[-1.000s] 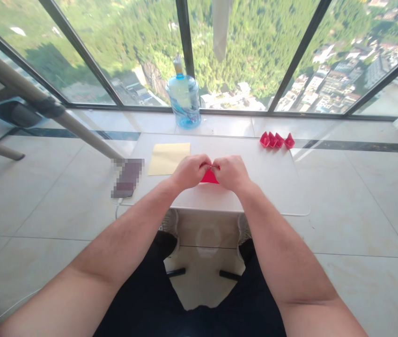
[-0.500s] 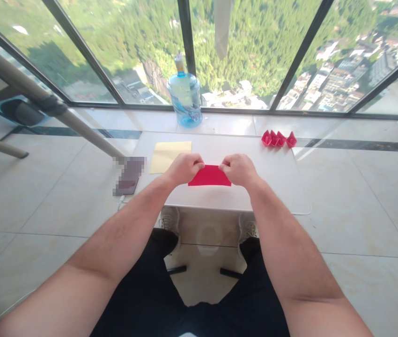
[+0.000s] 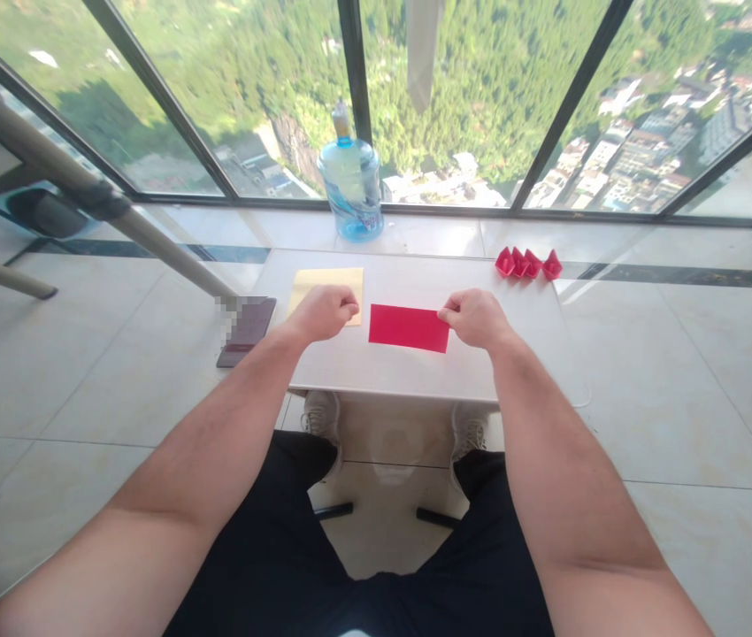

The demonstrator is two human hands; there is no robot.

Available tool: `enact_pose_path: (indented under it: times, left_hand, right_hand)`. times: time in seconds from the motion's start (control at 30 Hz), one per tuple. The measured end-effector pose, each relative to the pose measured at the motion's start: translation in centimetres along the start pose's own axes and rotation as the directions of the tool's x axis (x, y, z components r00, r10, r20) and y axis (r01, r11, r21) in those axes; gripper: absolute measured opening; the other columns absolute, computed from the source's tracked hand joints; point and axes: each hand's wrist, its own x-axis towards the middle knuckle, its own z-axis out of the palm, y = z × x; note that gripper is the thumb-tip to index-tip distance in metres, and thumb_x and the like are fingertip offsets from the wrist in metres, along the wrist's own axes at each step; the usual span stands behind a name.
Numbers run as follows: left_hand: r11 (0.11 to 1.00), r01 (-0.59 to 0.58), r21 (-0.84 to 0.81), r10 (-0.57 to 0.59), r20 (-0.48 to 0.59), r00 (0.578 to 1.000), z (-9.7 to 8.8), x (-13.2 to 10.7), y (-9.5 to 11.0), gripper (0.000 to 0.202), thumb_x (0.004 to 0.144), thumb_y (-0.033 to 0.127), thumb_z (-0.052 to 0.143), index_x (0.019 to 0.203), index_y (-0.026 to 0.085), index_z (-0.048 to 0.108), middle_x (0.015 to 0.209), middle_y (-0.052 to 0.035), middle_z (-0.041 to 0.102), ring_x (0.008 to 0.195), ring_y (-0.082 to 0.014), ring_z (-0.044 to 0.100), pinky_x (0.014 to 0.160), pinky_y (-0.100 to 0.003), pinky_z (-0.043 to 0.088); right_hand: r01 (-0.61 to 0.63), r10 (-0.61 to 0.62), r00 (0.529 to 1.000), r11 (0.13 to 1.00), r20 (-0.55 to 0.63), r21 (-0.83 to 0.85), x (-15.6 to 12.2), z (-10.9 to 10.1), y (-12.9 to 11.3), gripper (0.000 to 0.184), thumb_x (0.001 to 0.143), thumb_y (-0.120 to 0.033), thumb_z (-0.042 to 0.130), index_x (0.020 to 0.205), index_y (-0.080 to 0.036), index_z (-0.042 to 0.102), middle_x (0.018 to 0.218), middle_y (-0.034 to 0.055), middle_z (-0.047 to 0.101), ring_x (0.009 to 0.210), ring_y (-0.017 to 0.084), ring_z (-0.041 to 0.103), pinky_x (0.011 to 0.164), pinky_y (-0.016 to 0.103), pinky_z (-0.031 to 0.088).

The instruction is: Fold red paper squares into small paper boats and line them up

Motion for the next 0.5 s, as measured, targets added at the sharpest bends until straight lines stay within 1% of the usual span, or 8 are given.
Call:
enact_pose_path:
  times: [0.07,0.1,0.13,0.2,0.27,0.37,0.43,0.5]
  left_hand:
    - [1.0,0.015,0.027,-0.013,-0.075,0.997,0.0,-0.1,0.0,0.018,0.083,0.022,0.056,0.077,0.015,0.071,0.076,-0.0076,0.071,0.075,-0.0212,0.064,0.074,-0.033,0.049]
    - [1.0,-0.018,0.022,0.02,-0.097,0.995,0.3,-0.2,0.3,0.018,0.084,0.023,0.056,0.079,0.016,0.071,0.078,-0.0073,0.071,0.077,-0.0208,0.064,0.076,-0.033,0.05]
    - [0.995,-0.101,-0.002,0.1,-0.088,0.991,0.8,-0.4,0.7,0.018,0.085,0.023,0.055,0.083,0.017,0.072,0.082,-0.0067,0.071,0.08,-0.02,0.065,0.078,-0.032,0.05]
    - [0.959,-0.283,-0.02,0.283,-0.018,0.959,2.2,-0.7,2.1,0.019,0.087,0.023,0.056,0.091,0.018,0.073,0.095,-0.0072,0.071,0.088,-0.0196,0.065,0.084,-0.032,0.05]
    - [0.915,-0.402,0.031,0.399,0.08,0.913,4.0,-1.1,3.6,0.021,0.087,0.023,0.056,0.097,0.018,0.074,0.103,-0.0089,0.069,0.098,-0.022,0.063,0.09,-0.034,0.05]
    - [0.898,-0.429,0.099,0.411,0.16,0.897,6.0,-1.5,4.9,0.028,0.089,0.023,0.055,0.111,0.016,0.071,0.105,-0.0107,0.067,0.104,-0.0247,0.06,0.098,-0.037,0.048]
    - [0.901,-0.416,0.121,0.393,0.171,0.903,6.5,-1.5,5.2,0.032,0.09,0.023,0.054,0.117,0.015,0.069,0.107,-0.0112,0.065,0.107,-0.0256,0.058,0.1,-0.038,0.048]
    - [0.904,-0.407,0.129,0.382,0.18,0.906,6.6,-1.4,5.2,0.032,0.09,0.023,0.053,0.118,0.016,0.068,0.109,-0.0112,0.064,0.108,-0.0256,0.057,0.101,-0.038,0.047]
  right_hand:
    - [-0.015,0.014,0.999,1.0,0.036,0.011,0.0,-0.1,0.5,0.018,0.079,-0.031,0.064,0.072,-0.018,0.072,0.058,0.0004,0.066,0.057,0.014,0.057,0.058,0.027,0.042]
    - [-0.011,0.01,0.998,1.0,0.064,0.016,0.1,0.0,0.7,0.017,0.08,-0.031,0.064,0.072,-0.018,0.072,0.06,0.0005,0.067,0.058,0.014,0.057,0.058,0.027,0.042]
    - [-0.002,0.001,0.996,1.0,0.089,0.012,0.2,0.2,0.8,0.016,0.08,-0.03,0.064,0.073,-0.018,0.072,0.062,0.0006,0.068,0.059,0.014,0.058,0.059,0.026,0.043]
    - [0.023,-0.021,0.995,1.0,0.1,-0.02,0.3,0.9,0.9,0.014,0.08,-0.028,0.063,0.074,-0.019,0.071,0.066,0.0012,0.069,0.062,0.015,0.059,0.061,0.026,0.043]
    - [0.035,-0.031,0.997,0.998,0.07,-0.061,0.5,1.7,0.9,0.012,0.08,-0.027,0.063,0.075,-0.019,0.071,0.07,0.0016,0.07,0.065,0.015,0.06,0.063,0.027,0.043]
    - [0.016,-0.014,0.999,0.997,0.028,-0.073,0.7,2.8,0.9,0.011,0.077,-0.03,0.066,0.076,-0.02,0.07,0.072,0.0011,0.071,0.066,0.015,0.06,0.062,0.026,0.042]
    - [-0.014,0.014,1.0,0.998,0.002,-0.067,0.7,3.5,1.0,0.012,0.073,-0.032,0.069,0.079,-0.021,0.07,0.074,0.0009,0.071,0.066,0.016,0.06,0.061,0.027,0.042]
    - [-0.033,0.031,0.999,0.997,-0.039,-0.071,0.6,4.0,1.0,0.013,0.071,-0.031,0.071,0.08,-0.021,0.07,0.076,0.0011,0.071,0.069,0.017,0.061,0.063,0.027,0.043]
